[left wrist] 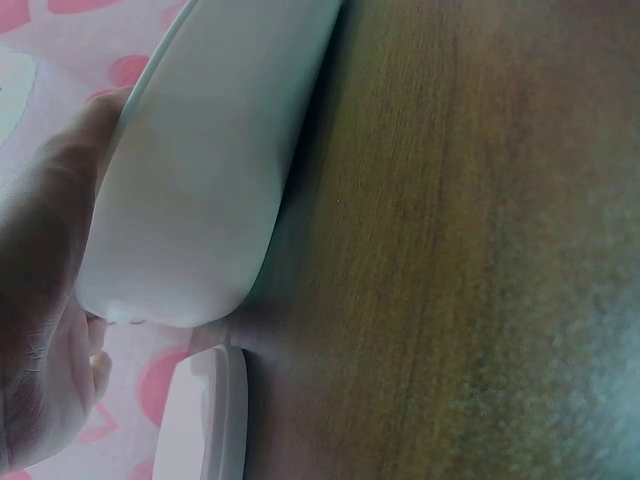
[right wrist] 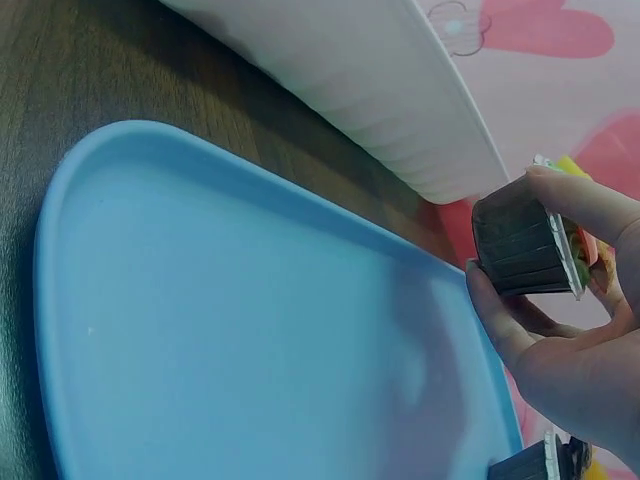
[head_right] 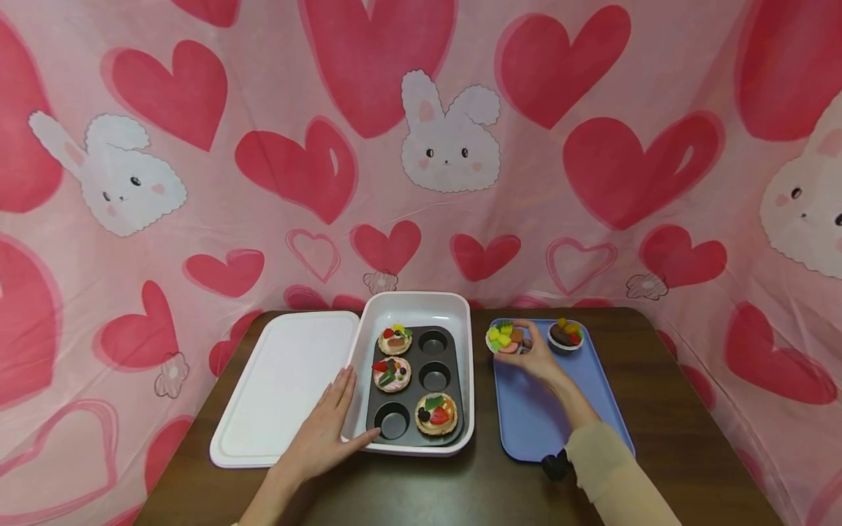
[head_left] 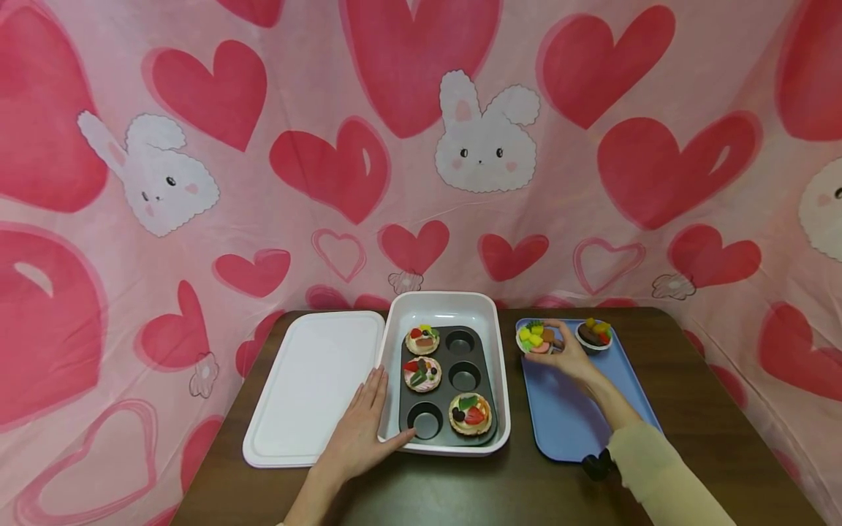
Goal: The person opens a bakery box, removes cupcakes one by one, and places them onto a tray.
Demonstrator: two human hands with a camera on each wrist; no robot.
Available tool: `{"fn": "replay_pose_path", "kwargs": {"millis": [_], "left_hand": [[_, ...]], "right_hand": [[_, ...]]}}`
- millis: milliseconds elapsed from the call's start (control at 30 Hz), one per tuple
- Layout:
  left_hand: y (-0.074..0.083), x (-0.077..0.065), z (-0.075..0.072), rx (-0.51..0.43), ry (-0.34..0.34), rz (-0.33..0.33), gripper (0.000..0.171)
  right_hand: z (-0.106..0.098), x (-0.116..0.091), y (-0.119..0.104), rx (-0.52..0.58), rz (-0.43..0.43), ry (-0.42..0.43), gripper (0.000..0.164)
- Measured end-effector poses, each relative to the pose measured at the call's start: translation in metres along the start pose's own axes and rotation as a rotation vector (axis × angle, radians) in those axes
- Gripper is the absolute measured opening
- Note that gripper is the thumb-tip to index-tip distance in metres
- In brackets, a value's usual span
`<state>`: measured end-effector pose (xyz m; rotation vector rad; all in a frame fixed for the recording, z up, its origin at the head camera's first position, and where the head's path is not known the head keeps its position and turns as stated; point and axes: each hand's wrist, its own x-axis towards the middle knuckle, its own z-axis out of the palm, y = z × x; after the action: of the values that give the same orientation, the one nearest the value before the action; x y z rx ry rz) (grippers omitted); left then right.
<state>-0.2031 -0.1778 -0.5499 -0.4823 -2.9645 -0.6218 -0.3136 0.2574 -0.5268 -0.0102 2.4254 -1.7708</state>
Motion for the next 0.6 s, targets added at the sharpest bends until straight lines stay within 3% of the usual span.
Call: {"fn": "replay_pose_path", "kwargs": {"millis": [267,600], "left_hand": [[0.0,0.0,0.0,-0.004,0.003,-0.002,0.117],[0.0,-0.001,0.0,0.006,0.002,0.005,0.12]], "right_hand": [[-0.003,0.002,0.004,0.0,0.006,0.01,0.085],[-0.007,0.012,0.014,-0.061,0.005,0.079,0.081]]}}
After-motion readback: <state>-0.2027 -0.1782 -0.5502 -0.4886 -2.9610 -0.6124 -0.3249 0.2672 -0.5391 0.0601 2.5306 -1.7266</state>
